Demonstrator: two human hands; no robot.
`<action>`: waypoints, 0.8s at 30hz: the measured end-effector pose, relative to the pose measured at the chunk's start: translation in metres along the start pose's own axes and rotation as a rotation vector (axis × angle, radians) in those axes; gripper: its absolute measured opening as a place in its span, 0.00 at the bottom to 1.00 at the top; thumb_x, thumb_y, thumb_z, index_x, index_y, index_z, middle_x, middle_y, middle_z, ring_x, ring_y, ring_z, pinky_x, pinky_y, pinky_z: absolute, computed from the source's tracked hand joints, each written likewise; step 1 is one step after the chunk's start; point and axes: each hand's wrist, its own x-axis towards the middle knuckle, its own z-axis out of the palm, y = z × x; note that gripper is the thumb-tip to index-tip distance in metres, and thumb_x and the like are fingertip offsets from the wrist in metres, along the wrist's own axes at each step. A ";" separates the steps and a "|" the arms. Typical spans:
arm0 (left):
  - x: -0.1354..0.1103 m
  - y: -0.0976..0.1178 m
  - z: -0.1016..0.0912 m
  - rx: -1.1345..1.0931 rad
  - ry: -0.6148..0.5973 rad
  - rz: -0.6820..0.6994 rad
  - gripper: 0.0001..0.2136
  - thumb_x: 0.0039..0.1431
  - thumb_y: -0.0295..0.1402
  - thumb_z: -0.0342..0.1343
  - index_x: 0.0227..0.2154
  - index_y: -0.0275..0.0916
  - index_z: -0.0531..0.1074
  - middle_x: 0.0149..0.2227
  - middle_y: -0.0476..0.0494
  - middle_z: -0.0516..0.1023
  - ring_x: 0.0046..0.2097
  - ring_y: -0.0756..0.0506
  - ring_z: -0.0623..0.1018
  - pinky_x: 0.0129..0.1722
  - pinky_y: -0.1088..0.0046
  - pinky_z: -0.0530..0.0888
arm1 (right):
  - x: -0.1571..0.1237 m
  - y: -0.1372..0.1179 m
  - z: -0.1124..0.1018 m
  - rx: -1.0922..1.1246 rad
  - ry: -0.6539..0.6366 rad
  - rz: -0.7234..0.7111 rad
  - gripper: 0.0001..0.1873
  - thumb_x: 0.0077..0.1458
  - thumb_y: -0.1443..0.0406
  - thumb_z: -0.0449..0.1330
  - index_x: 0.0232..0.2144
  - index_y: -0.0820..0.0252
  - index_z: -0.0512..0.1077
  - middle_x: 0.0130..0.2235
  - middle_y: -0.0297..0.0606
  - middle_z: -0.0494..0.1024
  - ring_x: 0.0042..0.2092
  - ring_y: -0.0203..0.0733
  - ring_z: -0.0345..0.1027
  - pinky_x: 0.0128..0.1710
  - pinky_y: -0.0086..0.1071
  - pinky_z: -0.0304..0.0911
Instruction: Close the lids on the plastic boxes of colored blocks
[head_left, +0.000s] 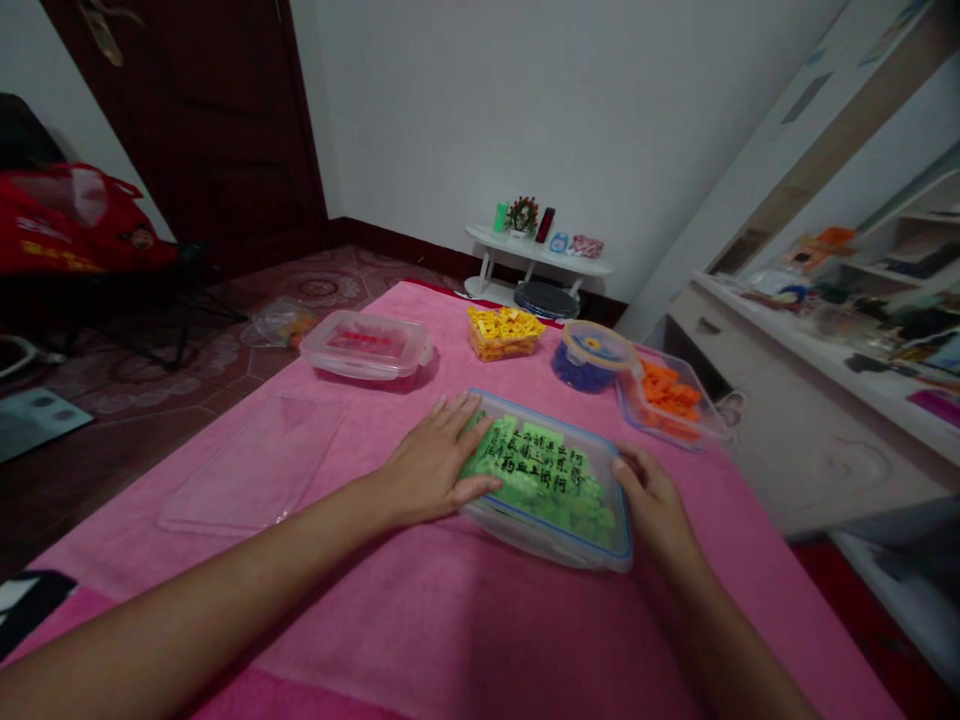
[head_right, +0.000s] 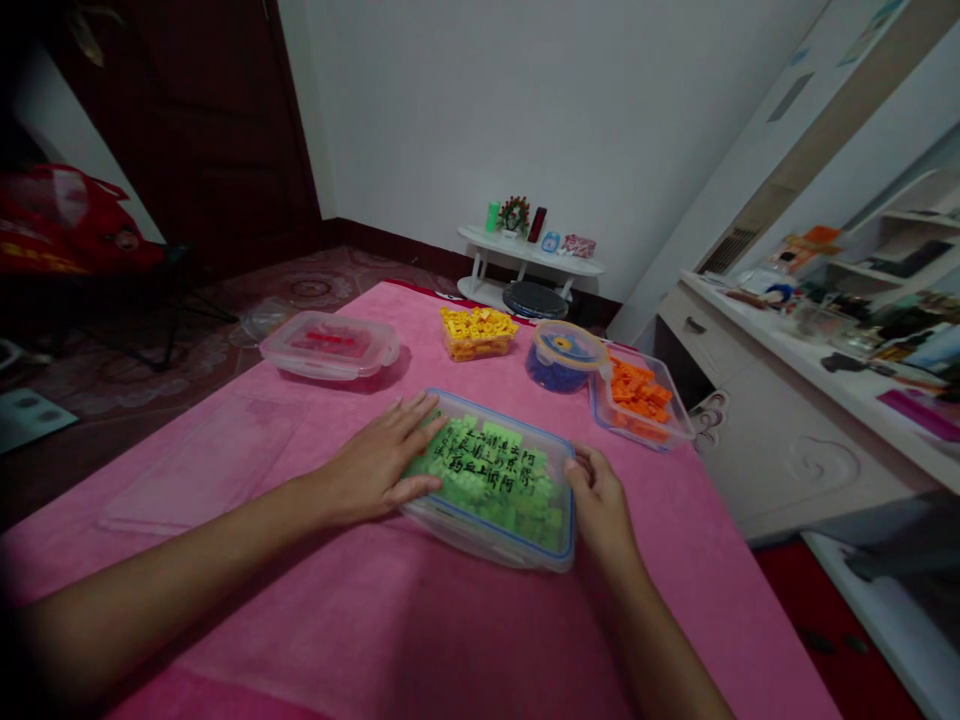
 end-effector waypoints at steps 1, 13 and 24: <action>0.001 0.001 -0.001 0.018 -0.019 0.048 0.39 0.54 0.59 0.46 0.63 0.37 0.53 0.66 0.31 0.47 0.66 0.33 0.49 0.63 0.51 0.50 | 0.001 0.002 0.001 -0.022 -0.006 -0.008 0.22 0.49 0.55 0.56 0.43 0.63 0.69 0.43 0.47 0.76 0.43 0.47 0.70 0.44 0.40 0.65; 0.008 0.016 0.012 0.211 -0.098 0.186 0.41 0.52 0.58 0.48 0.62 0.33 0.54 0.63 0.21 0.53 0.63 0.27 0.56 0.60 0.52 0.54 | -0.004 -0.005 0.007 -0.420 0.013 -0.060 0.25 0.57 0.56 0.45 0.52 0.63 0.64 0.48 0.49 0.73 0.47 0.49 0.68 0.48 0.42 0.60; -0.006 0.010 0.014 -0.045 0.112 0.033 0.44 0.40 0.58 0.60 0.60 0.45 0.59 0.65 0.32 0.51 0.64 0.29 0.53 0.61 0.47 0.52 | -0.025 -0.009 0.005 -0.363 0.032 0.077 0.38 0.51 0.48 0.54 0.57 0.67 0.61 0.54 0.54 0.69 0.54 0.53 0.65 0.53 0.44 0.59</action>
